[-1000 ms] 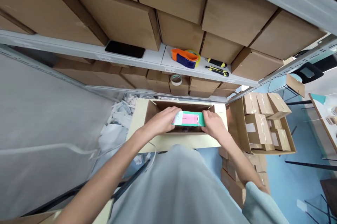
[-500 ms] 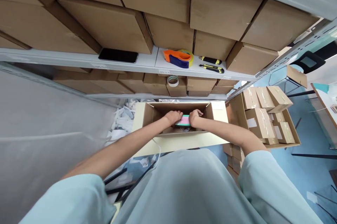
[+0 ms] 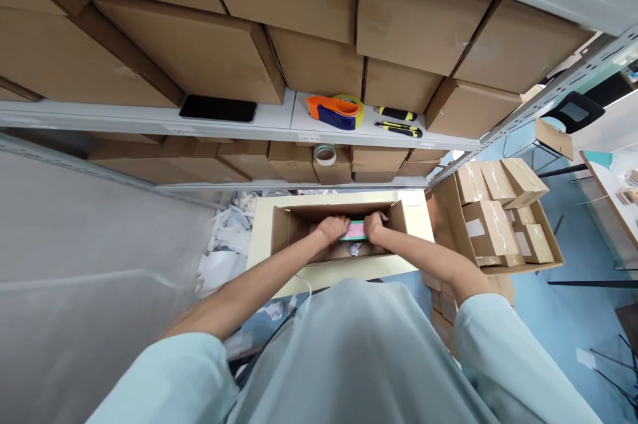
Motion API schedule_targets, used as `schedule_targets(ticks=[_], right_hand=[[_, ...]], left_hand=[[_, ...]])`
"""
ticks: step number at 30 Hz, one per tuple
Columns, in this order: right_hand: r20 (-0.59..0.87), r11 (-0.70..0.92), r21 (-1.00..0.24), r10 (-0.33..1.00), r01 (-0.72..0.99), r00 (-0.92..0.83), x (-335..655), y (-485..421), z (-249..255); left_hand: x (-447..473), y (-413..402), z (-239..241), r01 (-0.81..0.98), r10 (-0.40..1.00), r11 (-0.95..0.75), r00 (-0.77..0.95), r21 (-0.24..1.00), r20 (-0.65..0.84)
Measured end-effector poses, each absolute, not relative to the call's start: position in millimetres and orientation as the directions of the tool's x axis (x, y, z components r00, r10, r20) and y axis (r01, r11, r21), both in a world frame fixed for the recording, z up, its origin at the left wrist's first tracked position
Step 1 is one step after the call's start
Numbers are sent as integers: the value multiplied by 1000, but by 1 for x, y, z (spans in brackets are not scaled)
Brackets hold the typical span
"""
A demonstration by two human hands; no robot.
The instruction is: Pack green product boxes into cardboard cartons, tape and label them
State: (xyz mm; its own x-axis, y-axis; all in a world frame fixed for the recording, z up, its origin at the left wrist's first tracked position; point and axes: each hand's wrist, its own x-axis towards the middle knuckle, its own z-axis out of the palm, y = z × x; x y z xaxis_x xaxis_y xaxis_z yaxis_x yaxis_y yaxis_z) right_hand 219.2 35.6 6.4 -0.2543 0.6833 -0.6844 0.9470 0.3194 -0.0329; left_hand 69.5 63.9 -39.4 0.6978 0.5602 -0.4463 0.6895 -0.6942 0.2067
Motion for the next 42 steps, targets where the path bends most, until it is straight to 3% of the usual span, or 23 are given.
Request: schedule_targets(ticks=[4,9,12,14,16,19,28,32,38,42], right_hand=[[-656,274,71,737,959,-162,223,28,31],[-420,289,17,871,957,-256,265,-28,83],[40,121,-208,993,971,-115,300,-77,97],[166,-57,-356,978,933,123,317,-104,94],[157,-205,-450,940,869,303,324,-120,85],[71,-302,-495,920,815,384,324,-128,71],[-80,-209,-482,978,851,195,338,-126,61],[-146,-124,-407,987,905,69,340,-122,61],[-167,-92,-236,985,967,53,325,-125,61],[-159,-135,-271,983,953,95,316,-141,62]], left_hand=[[59,55,-21,728,595,-644,669,234,-445],[5,25,27,790,722,-529,610,309,-326],[-29,-5,54,809,941,-273,336,520,-29],[-42,-25,63,822,995,-88,49,562,85],[-47,-40,62,831,979,70,-164,552,122],[-48,-49,49,845,966,174,-247,506,79],[-55,-69,45,915,956,291,-291,280,-42],[-50,-78,46,928,951,308,-303,209,-54],[-47,-86,46,949,976,204,-215,239,21],[-59,-119,55,939,971,165,-208,302,116]])
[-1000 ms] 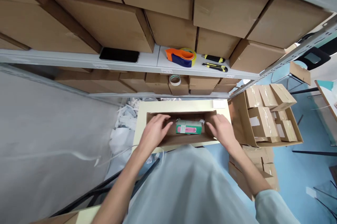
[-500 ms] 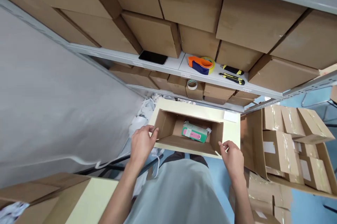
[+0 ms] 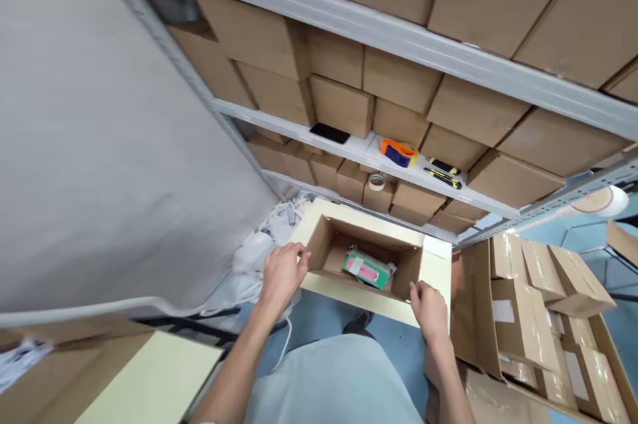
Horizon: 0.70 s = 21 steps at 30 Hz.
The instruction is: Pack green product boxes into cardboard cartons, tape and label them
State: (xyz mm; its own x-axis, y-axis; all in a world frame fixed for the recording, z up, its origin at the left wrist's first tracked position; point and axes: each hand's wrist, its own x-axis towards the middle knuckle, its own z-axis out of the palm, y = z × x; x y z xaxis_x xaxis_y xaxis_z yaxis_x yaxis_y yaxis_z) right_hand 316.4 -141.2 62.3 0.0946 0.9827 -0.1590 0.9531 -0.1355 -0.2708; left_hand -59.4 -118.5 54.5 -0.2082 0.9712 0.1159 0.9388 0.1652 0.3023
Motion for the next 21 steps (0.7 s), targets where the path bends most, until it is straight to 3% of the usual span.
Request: schedule_targets(ticks=[6,10,16,21], right_hand=[[-33,27,-518,998,855,-51,274,-177,75],[-1,151,-610,981,778,-192,203,-204,78],[-16,367,-610,880,702,-474,59,-251,70],[-47,577,-558,696,596,-717,-53,-288,61]], left_hand=[[-134,-240,70,843,920,229,-350,487,174],[-195,-353,75,748,860,321,-487,581,151],[-264,-519,57,602,680,552,-725,578,105],[-277,-637,40,410,448,708,-890,575,83]])
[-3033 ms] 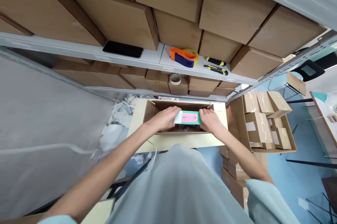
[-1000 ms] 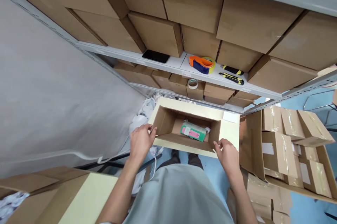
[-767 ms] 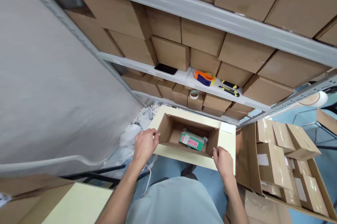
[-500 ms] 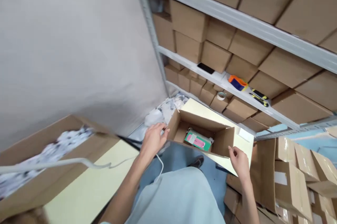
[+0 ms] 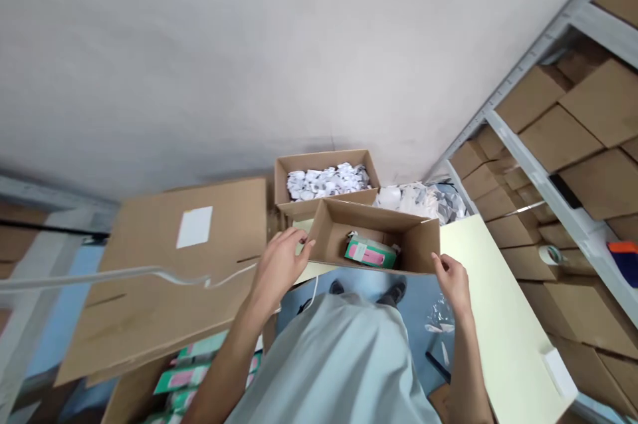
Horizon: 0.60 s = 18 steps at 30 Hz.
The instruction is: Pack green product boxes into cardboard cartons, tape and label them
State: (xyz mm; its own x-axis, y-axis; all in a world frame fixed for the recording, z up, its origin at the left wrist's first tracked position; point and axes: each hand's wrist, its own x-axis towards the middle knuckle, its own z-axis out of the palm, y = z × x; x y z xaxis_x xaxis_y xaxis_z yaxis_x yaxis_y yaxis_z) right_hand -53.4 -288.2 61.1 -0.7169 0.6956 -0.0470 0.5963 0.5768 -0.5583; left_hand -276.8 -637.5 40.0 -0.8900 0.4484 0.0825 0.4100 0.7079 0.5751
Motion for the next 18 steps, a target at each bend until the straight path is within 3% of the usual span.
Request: schedule_targets(ticks=[8,18], right_hand=[[-105,794,-423,435,436,-894,-183,-324,45],[-153,870,-388,266,305,-952,-241,-300,44]], left_hand=[[-264,-709,16,98,81,783,-995,615,55],[-287,-701,-3,-35,-73,765,-997,643,32]])
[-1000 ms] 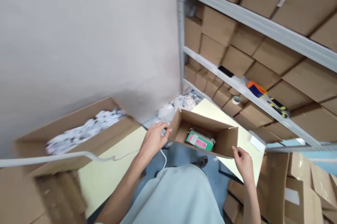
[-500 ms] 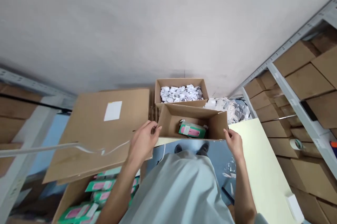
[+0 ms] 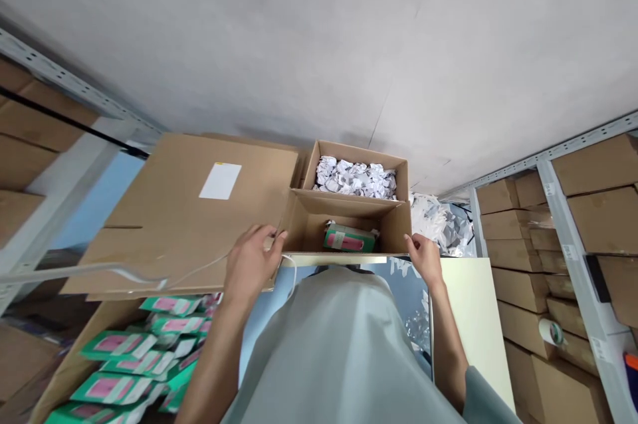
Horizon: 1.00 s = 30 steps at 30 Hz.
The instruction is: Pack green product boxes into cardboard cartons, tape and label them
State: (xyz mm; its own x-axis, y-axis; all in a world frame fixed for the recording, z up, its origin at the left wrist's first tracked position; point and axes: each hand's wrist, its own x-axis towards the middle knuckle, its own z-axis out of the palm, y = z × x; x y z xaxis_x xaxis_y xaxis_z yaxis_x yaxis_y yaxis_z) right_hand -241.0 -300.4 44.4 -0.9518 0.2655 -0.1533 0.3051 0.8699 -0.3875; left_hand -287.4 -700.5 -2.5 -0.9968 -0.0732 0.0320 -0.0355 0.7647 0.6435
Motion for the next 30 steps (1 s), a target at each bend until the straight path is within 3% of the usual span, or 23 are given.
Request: schedule_targets(ticks=[6,10,13,16,19,23,30], right_hand=[[-219,881,-373,221,291,-950,-253,-279,60],[-105,891,-369,244,265,-964,-309,-269,91],[-70,931,-356,56,77,-996,-382,-283,106],[-240,940,-317,-204,-122,-949,-458,-326,100],[-486,936,-143,-350,-323,-801,-514,-383,73],[-649,911,13,-305,-411,-697,-551,-439,25],[-697,880,121,-254,-459,-671,-569,-461,-27]], left_hand=[[-305,-690,-1,-126,-97,775,-992,620,-80],[-345,-677,5,-182,-124,705,-983,686,-133],[-382,-664,8,-106,-47,619,-994,778,-98],[-403,-653,4,-104,33,535,-989,838,-144],[-405,-646,-3,-120,1,531,-990,839,-142],[-399,-644,-9,-109,-31,554,-993,826,-110],[-388,-649,-11,-127,-60,518,-992,846,-112]])
